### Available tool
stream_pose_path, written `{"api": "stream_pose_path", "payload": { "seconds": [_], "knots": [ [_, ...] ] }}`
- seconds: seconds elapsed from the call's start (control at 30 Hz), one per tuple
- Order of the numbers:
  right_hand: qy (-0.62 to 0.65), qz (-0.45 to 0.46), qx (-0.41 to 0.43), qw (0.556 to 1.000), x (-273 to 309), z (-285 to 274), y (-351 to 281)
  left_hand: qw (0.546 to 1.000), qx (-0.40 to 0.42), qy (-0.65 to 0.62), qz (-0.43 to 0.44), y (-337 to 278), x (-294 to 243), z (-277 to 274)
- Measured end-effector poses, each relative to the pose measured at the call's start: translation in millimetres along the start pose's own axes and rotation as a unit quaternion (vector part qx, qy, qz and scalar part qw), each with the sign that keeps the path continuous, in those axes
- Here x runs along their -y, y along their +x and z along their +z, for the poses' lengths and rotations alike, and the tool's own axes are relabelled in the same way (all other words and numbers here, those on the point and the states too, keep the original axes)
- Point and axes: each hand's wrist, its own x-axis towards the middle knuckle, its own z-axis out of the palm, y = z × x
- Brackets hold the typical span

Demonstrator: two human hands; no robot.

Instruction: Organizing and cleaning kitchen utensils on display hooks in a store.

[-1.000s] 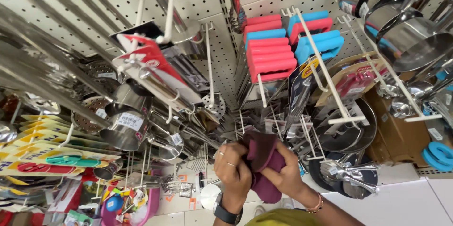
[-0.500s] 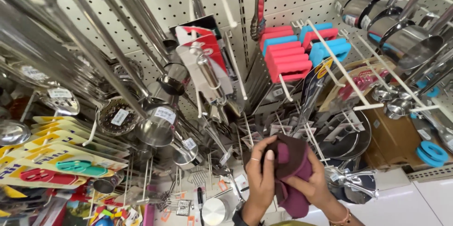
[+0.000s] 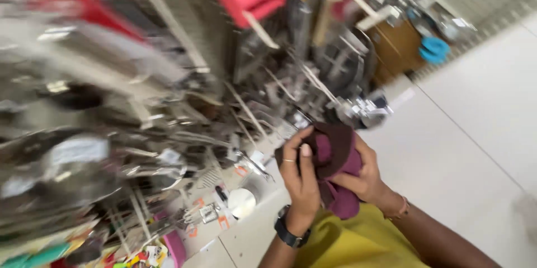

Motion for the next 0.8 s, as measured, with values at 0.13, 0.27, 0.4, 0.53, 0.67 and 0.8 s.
{"api": "stream_pose_path", "payload": {
  "seconds": [0.13,0.27,0.4,0.53,0.67,0.8],
  "knots": [
    [0.043,0.024,-0.024,0.998,-2,-13,-19,0.999,0.039,0.018,-0.025,-14,18,19],
    [0.089,0.085,-0.034,0.992,-13,-27,-25,0.997,0.049,0.033,-0.052,-18,31,35],
    [0.019,0.036,-0.056,0.998,-27,-47,-22,0.995,0.063,0.030,-0.075,-11,44,59],
    [0.101,0.122,-0.066,0.985,-35,-90,-15,0.991,0.055,0.007,-0.126,-6,78,109],
    [0.142,0.202,-0.102,0.964,-64,-145,-2,0.975,0.090,0.010,-0.205,-1,123,165],
    [0.167,0.254,-0.192,0.933,-112,-197,-10,0.959,0.187,0.073,-0.202,-14,168,213]
  ]
}}
